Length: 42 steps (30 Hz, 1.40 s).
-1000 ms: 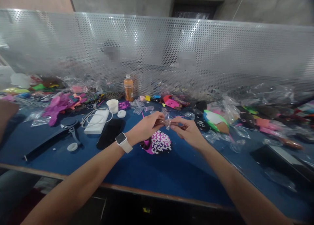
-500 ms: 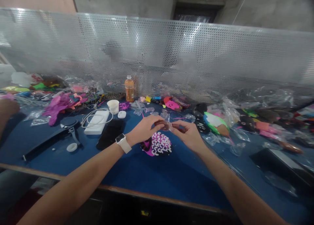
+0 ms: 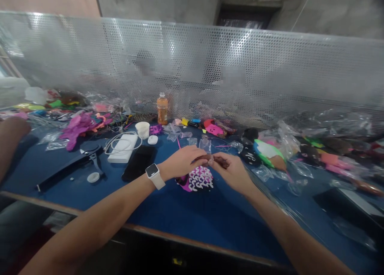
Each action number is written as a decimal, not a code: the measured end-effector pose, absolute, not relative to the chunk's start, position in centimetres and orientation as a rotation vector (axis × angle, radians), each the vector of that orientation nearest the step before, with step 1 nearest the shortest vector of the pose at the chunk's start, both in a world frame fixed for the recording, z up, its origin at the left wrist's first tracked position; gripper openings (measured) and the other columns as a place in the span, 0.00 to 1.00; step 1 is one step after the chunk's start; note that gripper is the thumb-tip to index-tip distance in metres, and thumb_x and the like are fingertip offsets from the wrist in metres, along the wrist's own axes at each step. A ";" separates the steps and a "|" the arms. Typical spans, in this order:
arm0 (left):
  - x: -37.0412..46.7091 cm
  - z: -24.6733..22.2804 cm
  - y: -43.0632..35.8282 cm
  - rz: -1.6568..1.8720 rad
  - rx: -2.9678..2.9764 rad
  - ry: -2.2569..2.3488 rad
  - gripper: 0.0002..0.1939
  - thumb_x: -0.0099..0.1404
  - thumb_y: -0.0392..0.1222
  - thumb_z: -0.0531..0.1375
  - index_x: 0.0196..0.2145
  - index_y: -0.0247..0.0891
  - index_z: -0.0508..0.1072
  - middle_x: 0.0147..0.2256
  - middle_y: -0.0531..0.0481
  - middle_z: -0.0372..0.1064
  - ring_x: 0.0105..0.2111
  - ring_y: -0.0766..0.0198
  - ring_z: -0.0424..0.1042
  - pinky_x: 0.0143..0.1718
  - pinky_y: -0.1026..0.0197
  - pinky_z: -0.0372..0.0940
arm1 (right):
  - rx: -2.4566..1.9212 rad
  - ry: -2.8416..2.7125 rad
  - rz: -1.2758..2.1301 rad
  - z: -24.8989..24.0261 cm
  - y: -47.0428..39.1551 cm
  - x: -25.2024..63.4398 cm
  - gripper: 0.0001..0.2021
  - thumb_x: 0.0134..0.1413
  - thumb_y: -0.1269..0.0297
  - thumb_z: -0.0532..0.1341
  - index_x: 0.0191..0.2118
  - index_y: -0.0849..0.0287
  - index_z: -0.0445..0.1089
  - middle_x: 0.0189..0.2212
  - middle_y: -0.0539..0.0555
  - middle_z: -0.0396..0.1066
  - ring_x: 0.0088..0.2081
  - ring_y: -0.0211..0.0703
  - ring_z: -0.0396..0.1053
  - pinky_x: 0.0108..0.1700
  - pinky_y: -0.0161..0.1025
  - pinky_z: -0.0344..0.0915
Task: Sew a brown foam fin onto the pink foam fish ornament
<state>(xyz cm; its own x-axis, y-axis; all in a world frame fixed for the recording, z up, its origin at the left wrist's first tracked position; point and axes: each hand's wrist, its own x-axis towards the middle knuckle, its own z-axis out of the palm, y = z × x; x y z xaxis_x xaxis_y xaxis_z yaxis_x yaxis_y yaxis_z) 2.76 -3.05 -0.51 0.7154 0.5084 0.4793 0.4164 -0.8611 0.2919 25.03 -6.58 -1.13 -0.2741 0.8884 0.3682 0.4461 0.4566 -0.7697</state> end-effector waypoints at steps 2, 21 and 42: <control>2.5 -0.3 -2.9 0.753 2.843 0.759 0.15 0.80 0.45 0.51 0.49 0.37 0.75 0.43 0.46 0.77 0.43 0.59 0.72 0.46 0.55 0.68 | -1.134 -1.989 0.618 -1.4 -6.3 24.9 0.14 0.67 0.52 0.61 0.37 0.57 0.77 0.28 0.51 0.76 0.28 0.43 0.69 0.30 0.39 0.64; -2.0 -1.3 1.0 0.921 2.815 1.285 0.15 0.80 0.47 0.50 0.46 0.36 0.73 0.42 0.44 0.75 0.44 0.55 0.73 0.47 0.52 0.68 | -1.021 -1.113 0.831 -2.6 -2.4 29.1 0.15 0.60 0.50 0.65 0.34 0.53 0.64 0.19 0.41 0.55 0.15 0.31 0.47 0.15 0.31 0.47; 1.6 -2.3 -1.5 1.092 2.821 0.821 0.12 0.80 0.46 0.52 0.50 0.37 0.71 0.44 0.45 0.75 0.44 0.57 0.72 0.46 0.54 0.69 | -1.054 -1.625 0.751 -2.9 -5.1 25.8 0.16 0.61 0.49 0.67 0.41 0.58 0.78 0.16 0.44 0.59 0.16 0.35 0.56 0.22 0.36 0.53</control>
<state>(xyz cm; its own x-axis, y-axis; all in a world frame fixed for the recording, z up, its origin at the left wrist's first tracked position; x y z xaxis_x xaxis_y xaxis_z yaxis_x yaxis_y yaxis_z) 1.62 -1.48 -2.28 0.6201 0.4738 0.6253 0.4689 -0.8628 0.1888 25.76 -5.11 -2.94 -0.1029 0.9056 0.4114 0.2731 0.4234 -0.8638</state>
